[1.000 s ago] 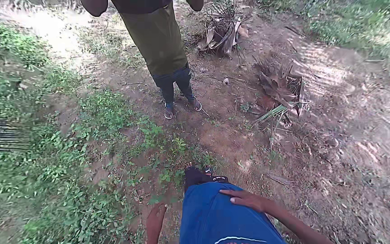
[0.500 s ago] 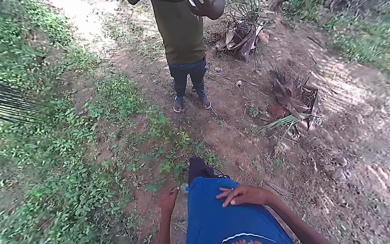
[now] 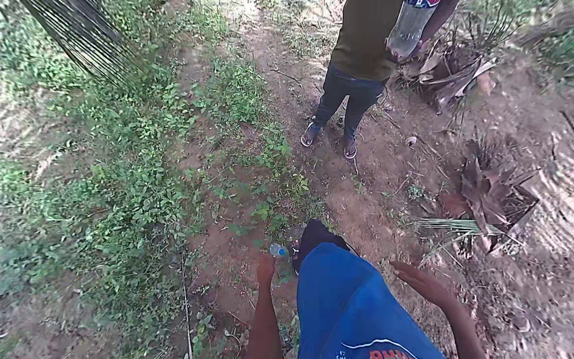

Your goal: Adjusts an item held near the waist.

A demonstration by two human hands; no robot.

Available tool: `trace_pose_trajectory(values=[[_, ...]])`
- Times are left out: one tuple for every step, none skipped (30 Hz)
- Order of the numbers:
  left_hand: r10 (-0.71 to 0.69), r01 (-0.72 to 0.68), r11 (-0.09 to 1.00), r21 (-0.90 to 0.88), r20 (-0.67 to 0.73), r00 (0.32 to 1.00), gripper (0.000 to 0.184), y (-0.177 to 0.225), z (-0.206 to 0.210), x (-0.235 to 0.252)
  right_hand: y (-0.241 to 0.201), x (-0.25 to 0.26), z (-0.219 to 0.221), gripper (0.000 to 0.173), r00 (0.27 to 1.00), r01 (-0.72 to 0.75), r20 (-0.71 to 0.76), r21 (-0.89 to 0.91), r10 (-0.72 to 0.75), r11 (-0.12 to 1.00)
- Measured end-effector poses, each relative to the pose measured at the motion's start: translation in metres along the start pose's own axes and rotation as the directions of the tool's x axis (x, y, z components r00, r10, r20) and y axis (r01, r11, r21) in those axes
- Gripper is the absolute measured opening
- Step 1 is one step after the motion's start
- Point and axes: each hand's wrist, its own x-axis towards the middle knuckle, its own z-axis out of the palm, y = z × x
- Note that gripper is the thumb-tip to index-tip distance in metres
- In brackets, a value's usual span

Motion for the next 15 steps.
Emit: trace_pose_trajectory(values=[[0.019,-0.019,1.0,-0.025,0.005,1.0,0.043,0.003,0.005,0.001,-0.003,0.001,0.007,0.046,0.998,-0.04,0.047,-0.057,0.042,0.998],[0.048,-0.047,0.998,-0.05,0.017,0.999,0.042,0.009,0.01,0.003,-0.005,0.002,0.013,0.045,0.996,-0.038,0.076,-0.079,0.044,0.996],[0.079,-0.077,0.995,-0.058,0.037,0.996,0.041,0.017,0.015,0.005,-0.008,0.002,0.017,0.044,0.996,0.006,0.088,-0.061,0.0,0.998],[0.104,-0.1,0.993,-0.058,0.056,0.993,0.04,0.024,0.018,0.007,-0.014,-0.001,0.021,0.044,0.993,0.066,0.1,-0.023,-0.064,0.998],[0.115,-0.112,0.993,-0.043,0.084,0.99,0.04,0.028,0.017,0.005,-0.024,-0.007,0.028,0.044,0.986,0.121,0.109,0.017,-0.123,0.992],[0.128,-0.128,0.992,-0.01,0.114,0.985,0.04,0.029,0.013,0.004,-0.036,-0.016,0.036,0.045,0.979,0.163,0.114,0.043,-0.167,0.986],[0.161,-0.163,0.987,0.008,0.133,0.978,0.039,0.04,0.01,0.005,-0.052,-0.019,0.036,0.047,0.972,0.208,0.102,0.046,-0.212,0.977],[0.203,-0.205,0.979,-0.003,0.146,0.968,0.038,0.053,0.008,0.005,-0.066,-0.021,0.031,0.049,0.962,0.259,0.086,0.036,-0.261,0.965],[0.248,-0.247,0.969,-0.025,0.154,0.956,0.037,0.063,0.004,0.0,-0.078,-0.027,0.031,0.051,0.945,0.314,0.077,0.048,-0.317,0.948],[0.293,-0.288,0.956,-0.051,0.17,0.941,0.036,0.071,0.0,-0.009,-0.086,-0.037,0.033,0.053,0.921,0.377,0.072,0.085,-0.383,0.922],[0.342,-0.332,0.94,-0.082,0.197,0.919,0.036,0.079,-0.006,-0.022,-0.093,-0.049,0.033,0.056,0.884,0.452,0.064,0.133,-0.463,0.882],[0.409,-0.39,0.912,-0.124,0.23,0.883,0.034,0.094,-0.014,-0.035,-0.101,-0.061,0.029,0.059,0.823,0.55,0.048,0.184,-0.566,0.815],[0.5,-0.47,0.866,-0.172,0.261,0.826,0.032,0.111,-0.023,-0.052,-0.112,-0.076,0.023,0.063,0.732,0.656,0.025,0.243,-0.681,0.715],[0.592,-0.544,0.806,-0.232,0.297,0.75,0.03,0.125,-0.033,-0.075,-0.123,-0.098,0.016,0.062,0.625,0.744,0.001,0.302,-0.78,0.596],[0.675,-0.6,0.738,-0.308,0.341,0.654,0.026,0.138,-0.044,-0.101,-0.137,-0.124,0.011,0.055,0.51,0.81,-0.027,0.353,-0.86,0.469]])
